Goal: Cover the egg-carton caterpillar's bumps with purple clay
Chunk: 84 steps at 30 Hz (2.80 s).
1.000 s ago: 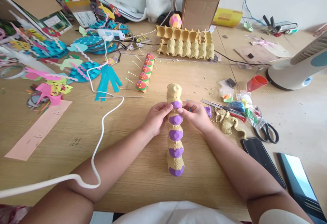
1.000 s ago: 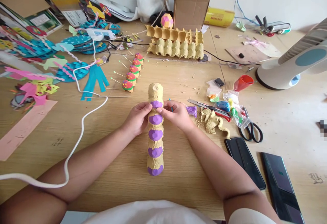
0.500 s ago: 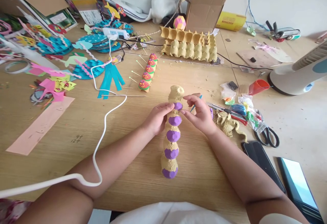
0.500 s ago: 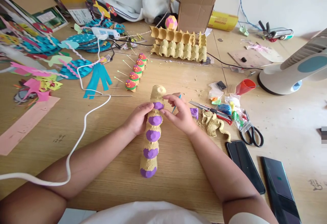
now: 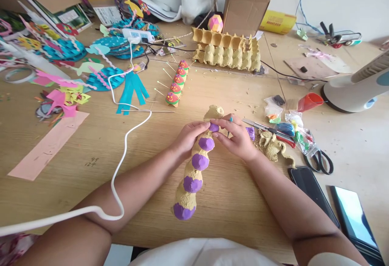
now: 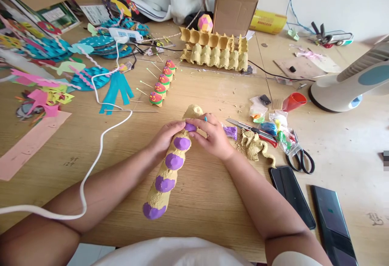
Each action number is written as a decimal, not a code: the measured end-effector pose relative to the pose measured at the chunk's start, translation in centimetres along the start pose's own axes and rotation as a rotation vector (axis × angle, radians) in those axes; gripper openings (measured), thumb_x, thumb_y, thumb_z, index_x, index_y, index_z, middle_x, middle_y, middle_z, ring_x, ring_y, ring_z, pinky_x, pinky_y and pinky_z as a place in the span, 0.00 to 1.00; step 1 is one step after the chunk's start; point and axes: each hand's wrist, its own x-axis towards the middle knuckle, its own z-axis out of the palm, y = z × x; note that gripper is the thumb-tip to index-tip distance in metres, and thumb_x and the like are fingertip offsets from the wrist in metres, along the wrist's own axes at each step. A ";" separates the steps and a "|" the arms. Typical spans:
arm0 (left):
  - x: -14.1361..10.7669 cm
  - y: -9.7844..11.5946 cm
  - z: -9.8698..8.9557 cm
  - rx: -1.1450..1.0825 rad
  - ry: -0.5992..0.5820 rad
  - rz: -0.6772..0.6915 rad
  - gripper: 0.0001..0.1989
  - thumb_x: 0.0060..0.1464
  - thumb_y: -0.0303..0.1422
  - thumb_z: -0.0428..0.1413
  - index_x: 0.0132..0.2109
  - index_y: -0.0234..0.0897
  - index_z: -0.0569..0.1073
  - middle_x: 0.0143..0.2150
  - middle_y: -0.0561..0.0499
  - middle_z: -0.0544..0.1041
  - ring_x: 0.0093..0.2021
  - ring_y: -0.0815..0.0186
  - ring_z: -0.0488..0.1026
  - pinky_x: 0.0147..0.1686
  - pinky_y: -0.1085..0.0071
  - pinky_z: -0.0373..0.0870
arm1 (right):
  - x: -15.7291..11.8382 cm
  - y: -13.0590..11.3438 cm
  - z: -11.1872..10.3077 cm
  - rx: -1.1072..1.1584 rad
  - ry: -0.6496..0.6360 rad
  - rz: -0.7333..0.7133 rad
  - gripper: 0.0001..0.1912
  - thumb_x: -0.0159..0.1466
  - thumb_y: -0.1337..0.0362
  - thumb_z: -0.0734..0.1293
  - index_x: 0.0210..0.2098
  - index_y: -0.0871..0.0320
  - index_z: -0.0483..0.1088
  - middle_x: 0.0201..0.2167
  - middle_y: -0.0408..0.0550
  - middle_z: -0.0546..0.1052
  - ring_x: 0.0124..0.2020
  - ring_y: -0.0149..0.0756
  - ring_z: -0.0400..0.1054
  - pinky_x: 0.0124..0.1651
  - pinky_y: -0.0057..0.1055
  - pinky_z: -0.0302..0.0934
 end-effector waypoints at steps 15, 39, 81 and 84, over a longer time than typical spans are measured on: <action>0.3 -0.5 0.0 -0.032 0.057 -0.001 0.18 0.47 0.43 0.74 0.35 0.32 0.82 0.31 0.48 0.79 0.25 0.73 0.69 0.25 0.76 0.63 | 0.0 -0.5 0.3 0.126 -0.022 0.162 0.13 0.69 0.59 0.74 0.53 0.51 0.77 0.40 0.49 0.81 0.41 0.41 0.73 0.48 0.40 0.70; 0.1 0.2 -0.2 -0.127 0.051 -0.078 0.20 0.52 0.50 0.70 0.36 0.39 0.76 0.22 0.57 0.71 0.19 0.71 0.66 0.20 0.74 0.62 | 0.0 -0.8 0.8 0.592 0.194 0.522 0.21 0.71 0.42 0.67 0.46 0.52 0.77 0.27 0.42 0.68 0.29 0.35 0.65 0.34 0.34 0.65; -0.2 0.1 0.1 -0.064 -0.005 -0.053 0.17 0.53 0.49 0.70 0.37 0.40 0.84 0.28 0.51 0.78 0.22 0.70 0.67 0.25 0.71 0.63 | 0.1 -1.9 1.2 0.118 0.201 0.182 0.09 0.70 0.60 0.71 0.33 0.52 0.69 0.32 0.46 0.73 0.36 0.40 0.70 0.41 0.42 0.67; -0.2 0.1 0.1 -0.078 -0.005 -0.068 0.17 0.53 0.48 0.70 0.38 0.39 0.83 0.28 0.51 0.77 0.22 0.71 0.67 0.24 0.72 0.64 | 0.1 -1.9 1.3 0.114 0.204 0.179 0.10 0.70 0.61 0.71 0.33 0.52 0.68 0.32 0.46 0.73 0.35 0.39 0.70 0.41 0.41 0.66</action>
